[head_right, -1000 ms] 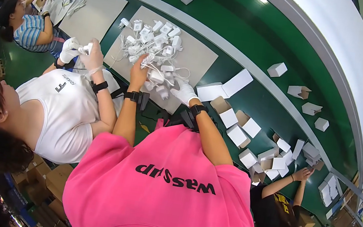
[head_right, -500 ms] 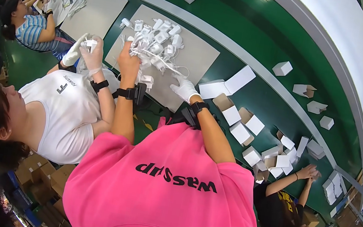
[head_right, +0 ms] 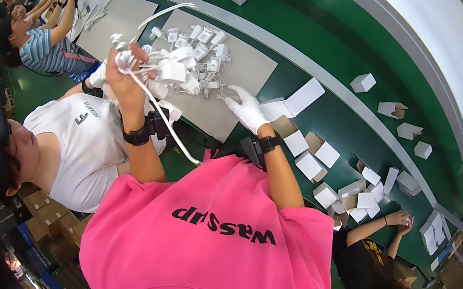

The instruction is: The person picks up a power adapter, winds the cable around it, and places it into a small white box. The person then closes the box and sets it aside, repeating the process for several more units.

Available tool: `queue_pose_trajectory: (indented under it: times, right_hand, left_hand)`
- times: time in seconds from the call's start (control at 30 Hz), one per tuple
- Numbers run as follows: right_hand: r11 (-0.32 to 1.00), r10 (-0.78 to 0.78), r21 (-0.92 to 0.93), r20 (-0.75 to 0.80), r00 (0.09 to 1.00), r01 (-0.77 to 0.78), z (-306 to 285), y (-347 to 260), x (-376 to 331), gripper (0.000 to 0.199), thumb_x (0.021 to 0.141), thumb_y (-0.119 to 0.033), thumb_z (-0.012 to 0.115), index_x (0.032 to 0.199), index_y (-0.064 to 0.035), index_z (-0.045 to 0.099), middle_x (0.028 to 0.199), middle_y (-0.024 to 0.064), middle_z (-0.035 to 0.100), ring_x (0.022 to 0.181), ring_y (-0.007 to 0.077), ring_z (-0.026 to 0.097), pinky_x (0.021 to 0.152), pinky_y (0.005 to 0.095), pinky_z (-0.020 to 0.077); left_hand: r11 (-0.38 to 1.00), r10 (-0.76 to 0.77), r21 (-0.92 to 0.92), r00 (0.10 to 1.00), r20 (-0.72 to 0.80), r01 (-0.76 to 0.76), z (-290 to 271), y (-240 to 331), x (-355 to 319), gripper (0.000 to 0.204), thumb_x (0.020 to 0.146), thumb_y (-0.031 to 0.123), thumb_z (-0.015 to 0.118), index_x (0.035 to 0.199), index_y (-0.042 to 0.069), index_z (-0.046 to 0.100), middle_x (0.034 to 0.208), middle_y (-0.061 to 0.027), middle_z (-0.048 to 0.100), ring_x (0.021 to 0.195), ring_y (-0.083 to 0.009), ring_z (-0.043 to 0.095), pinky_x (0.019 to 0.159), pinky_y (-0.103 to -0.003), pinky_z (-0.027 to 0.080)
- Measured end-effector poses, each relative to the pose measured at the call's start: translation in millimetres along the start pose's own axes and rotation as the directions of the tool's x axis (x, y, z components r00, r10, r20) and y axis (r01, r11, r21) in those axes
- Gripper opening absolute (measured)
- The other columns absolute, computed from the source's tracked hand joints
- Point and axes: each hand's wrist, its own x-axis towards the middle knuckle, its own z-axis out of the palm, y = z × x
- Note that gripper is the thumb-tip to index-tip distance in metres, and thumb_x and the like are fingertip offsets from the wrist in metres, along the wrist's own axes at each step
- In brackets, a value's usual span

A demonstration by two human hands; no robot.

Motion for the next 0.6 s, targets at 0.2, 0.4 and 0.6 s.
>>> queue_pose_trajectory:
  times: [0.2,0.4,0.6]
  right_hand:
    - [0.973,0.108,0.213,-0.102,0.989,-0.084,-47.7,-27.5,-52.9,0.043,0.089,-0.02,0.058,0.128,-0.0021,0.05,0.124,0.0157,0.057,0.112,0.0261,0.057,0.093,0.0334,0.0456]
    - [0.994,-0.029,-0.109,-0.417,0.908,-0.018,-78.6,7.7,-136.6,0.04,0.09,-0.02,0.057,0.124,0.0002,0.052,0.116,0.0193,0.059,0.105,0.0254,0.06,0.088,0.0339,0.0476]
    - [0.964,0.212,-0.015,-0.56,0.801,-0.266,-93.5,52.1,-229.8,0.041,0.089,-0.022,0.058,0.122,0.0023,0.053,0.109,0.0195,0.063,0.102,0.0271,0.062,0.087,0.0338,0.0479]
  left_hand:
    - [0.943,-0.305,-0.051,0.912,0.273,0.33,57.1,-34.8,33.4,0.013,0.092,0.011,0.055,0.102,0.002,0.056,0.071,-0.0028,0.056,0.048,-0.0101,0.052,0.04,-0.021,0.04]
    - [0.954,-0.288,0.033,0.873,0.394,0.299,165.7,-90.3,86.9,0.012,0.088,0.011,0.058,0.098,0.003,0.058,0.065,-0.0021,0.056,0.048,-0.012,0.055,0.04,-0.025,0.039]
    - [0.478,-0.15,0.609,0.624,0.767,-0.633,305.6,-164.8,195.8,0.025,0.082,0.02,0.062,0.103,0.006,0.063,0.084,-0.0119,0.067,0.073,-0.0264,0.066,0.06,-0.041,0.052]
